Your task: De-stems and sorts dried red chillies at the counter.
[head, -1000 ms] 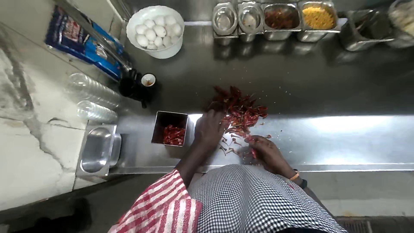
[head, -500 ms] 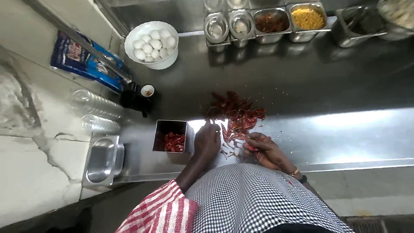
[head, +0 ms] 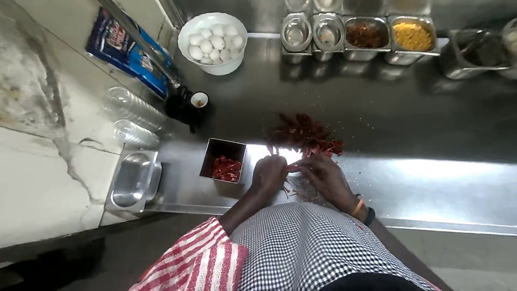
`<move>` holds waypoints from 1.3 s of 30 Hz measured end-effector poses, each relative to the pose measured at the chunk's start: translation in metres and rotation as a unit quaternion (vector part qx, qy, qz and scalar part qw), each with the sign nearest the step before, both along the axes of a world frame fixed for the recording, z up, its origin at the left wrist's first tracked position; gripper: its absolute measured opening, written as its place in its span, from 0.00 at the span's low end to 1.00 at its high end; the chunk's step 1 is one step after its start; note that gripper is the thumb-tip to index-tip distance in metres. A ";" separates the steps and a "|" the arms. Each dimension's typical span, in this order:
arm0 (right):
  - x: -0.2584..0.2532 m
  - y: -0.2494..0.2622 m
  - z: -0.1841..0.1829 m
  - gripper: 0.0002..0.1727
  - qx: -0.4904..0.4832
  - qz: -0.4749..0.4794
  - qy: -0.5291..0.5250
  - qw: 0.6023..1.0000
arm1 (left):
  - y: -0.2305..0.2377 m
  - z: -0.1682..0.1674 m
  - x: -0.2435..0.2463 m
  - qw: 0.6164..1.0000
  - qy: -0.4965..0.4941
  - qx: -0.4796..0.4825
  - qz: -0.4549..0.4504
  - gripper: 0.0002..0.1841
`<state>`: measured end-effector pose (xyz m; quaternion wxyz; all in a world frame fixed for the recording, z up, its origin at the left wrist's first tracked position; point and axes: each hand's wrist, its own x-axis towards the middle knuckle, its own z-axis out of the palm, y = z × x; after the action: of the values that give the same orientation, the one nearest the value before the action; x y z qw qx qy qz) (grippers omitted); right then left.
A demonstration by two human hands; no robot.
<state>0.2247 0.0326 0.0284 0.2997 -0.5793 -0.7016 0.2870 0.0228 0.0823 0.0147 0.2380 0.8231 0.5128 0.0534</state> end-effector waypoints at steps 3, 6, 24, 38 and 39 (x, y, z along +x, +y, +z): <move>-0.004 0.018 0.008 0.14 0.018 0.079 -0.187 0.979 | -0.004 -0.001 -0.002 0.994 -0.076 0.076 -0.015 0.10; -0.009 0.026 0.008 0.10 0.017 0.108 -0.237 0.965 | -0.007 0.009 -0.005 0.992 -0.092 0.086 -0.027 0.12; -0.008 -0.010 0.001 0.11 -0.006 0.127 -0.205 0.971 | -0.010 0.011 -0.025 0.986 -0.064 -0.067 -0.140 0.19; -0.003 -0.036 -0.013 0.11 -0.268 -0.079 0.334 0.900 | -0.001 -0.015 -0.017 0.982 -0.174 0.074 0.020 0.13; 0.002 -0.039 -0.015 0.13 -0.267 -0.107 0.389 0.875 | 0.002 -0.013 -0.015 0.987 -0.141 0.075 0.002 0.14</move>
<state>0.2266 -0.0060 0.0138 0.4112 -0.5503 -0.3591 0.6317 0.0079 0.0841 0.0020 0.2451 0.8218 0.4707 0.2076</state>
